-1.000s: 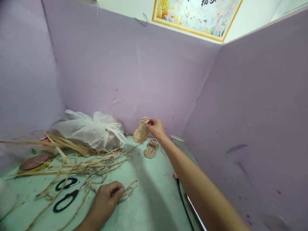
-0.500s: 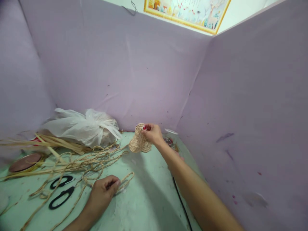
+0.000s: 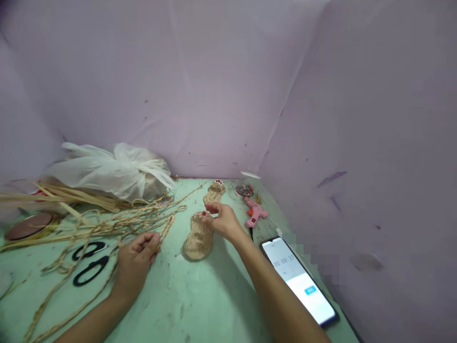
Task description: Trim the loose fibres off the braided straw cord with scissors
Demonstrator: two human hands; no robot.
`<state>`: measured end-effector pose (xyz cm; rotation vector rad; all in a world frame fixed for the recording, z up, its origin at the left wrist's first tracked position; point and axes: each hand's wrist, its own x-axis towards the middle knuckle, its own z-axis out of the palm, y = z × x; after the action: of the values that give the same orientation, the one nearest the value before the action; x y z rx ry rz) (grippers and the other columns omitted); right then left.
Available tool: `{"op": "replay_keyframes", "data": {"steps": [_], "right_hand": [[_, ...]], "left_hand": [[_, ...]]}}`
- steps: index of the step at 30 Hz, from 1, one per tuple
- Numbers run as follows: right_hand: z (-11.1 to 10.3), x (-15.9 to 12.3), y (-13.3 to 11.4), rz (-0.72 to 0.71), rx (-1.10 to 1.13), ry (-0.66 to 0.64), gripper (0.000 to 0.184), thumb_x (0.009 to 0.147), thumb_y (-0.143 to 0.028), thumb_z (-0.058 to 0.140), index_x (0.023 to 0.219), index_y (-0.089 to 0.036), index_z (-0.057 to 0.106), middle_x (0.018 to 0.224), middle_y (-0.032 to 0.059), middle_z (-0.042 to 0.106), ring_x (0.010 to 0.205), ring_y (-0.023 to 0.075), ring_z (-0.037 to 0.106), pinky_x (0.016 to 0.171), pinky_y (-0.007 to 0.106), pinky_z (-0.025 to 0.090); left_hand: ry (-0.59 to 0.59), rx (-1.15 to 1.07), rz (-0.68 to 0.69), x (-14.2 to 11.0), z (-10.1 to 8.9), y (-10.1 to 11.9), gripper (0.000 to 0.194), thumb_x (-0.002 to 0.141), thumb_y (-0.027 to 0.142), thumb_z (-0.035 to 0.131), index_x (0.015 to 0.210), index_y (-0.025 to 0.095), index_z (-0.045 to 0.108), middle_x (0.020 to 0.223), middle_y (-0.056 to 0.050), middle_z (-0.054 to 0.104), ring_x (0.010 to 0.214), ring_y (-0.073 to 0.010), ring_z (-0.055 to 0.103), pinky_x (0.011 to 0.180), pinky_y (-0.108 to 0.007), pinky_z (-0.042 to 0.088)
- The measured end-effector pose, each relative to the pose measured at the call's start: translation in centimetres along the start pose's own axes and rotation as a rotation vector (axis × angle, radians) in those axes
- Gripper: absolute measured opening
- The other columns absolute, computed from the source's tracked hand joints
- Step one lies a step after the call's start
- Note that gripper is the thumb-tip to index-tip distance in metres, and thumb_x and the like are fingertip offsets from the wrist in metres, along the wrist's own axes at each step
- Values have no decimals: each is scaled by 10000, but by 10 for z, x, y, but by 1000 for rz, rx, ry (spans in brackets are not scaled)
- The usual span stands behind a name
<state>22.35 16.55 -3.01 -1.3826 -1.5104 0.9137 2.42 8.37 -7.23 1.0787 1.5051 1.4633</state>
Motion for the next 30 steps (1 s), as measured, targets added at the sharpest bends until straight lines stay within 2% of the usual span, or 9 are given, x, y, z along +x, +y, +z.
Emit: {"op": "replay_keyframes", "data": {"steps": [2, 4, 8, 11, 14, 22, 30], "right_hand": [[-4, -12, 7, 15, 55, 72, 342, 549, -205, 654, 891, -190, 666, 936, 64, 678, 861, 209, 600, 683, 314, 492], [-8, -23, 14, 50, 107, 181, 318, 630, -251, 572, 934, -182, 635, 1007, 85, 644, 895, 209, 584, 696, 334, 493], [-7, -54, 28, 140, 188, 295, 262, 658, -278, 542, 881, -155, 601, 927, 103, 633, 808, 209, 588, 617, 324, 506], [1, -75, 34, 176, 231, 305, 210, 668, -271, 540, 834, -155, 593, 851, 88, 631, 729, 192, 580, 592, 311, 501], [6, -85, 38, 184, 247, 299, 190, 681, -273, 540, 828, -165, 590, 825, 65, 620, 699, 177, 567, 608, 301, 491], [5, -86, 42, 180, 180, 265, 161, 695, -264, 553, 814, -169, 603, 691, 26, 606, 616, 168, 541, 597, 288, 437], [7, -87, 46, 169, 149, 272, 171, 698, -284, 548, 801, -163, 609, 732, 46, 629, 687, 195, 565, 650, 313, 444]], "left_hand": [[8, -13, -13, -2, 0, 2, 317, 666, 447, 595, 712, 135, 561, 496, 49, 454, 442, -75, 376, 410, -180, 304], [18, -28, -36, -3, 1, 4, 325, 656, 447, 602, 714, 130, 562, 485, 53, 453, 423, -67, 362, 396, -175, 293], [25, -11, -54, -4, 2, 8, 298, 666, 428, 598, 712, 135, 565, 479, 60, 456, 405, -55, 352, 379, -164, 273], [19, 13, -46, -3, 2, 7, 272, 682, 412, 587, 717, 143, 563, 482, 60, 463, 402, -53, 354, 374, -162, 267], [7, 37, -37, -3, 1, 6, 264, 692, 407, 581, 723, 145, 563, 489, 58, 468, 407, -56, 360, 383, -166, 279], [-13, 60, -49, -2, 1, 5, 251, 696, 404, 583, 709, 154, 559, 488, 62, 457, 418, -57, 361, 394, -165, 280], [-17, 49, -55, -1, 0, 2, 265, 692, 417, 585, 713, 154, 561, 474, 64, 449, 418, -55, 357, 392, -158, 277]]}}
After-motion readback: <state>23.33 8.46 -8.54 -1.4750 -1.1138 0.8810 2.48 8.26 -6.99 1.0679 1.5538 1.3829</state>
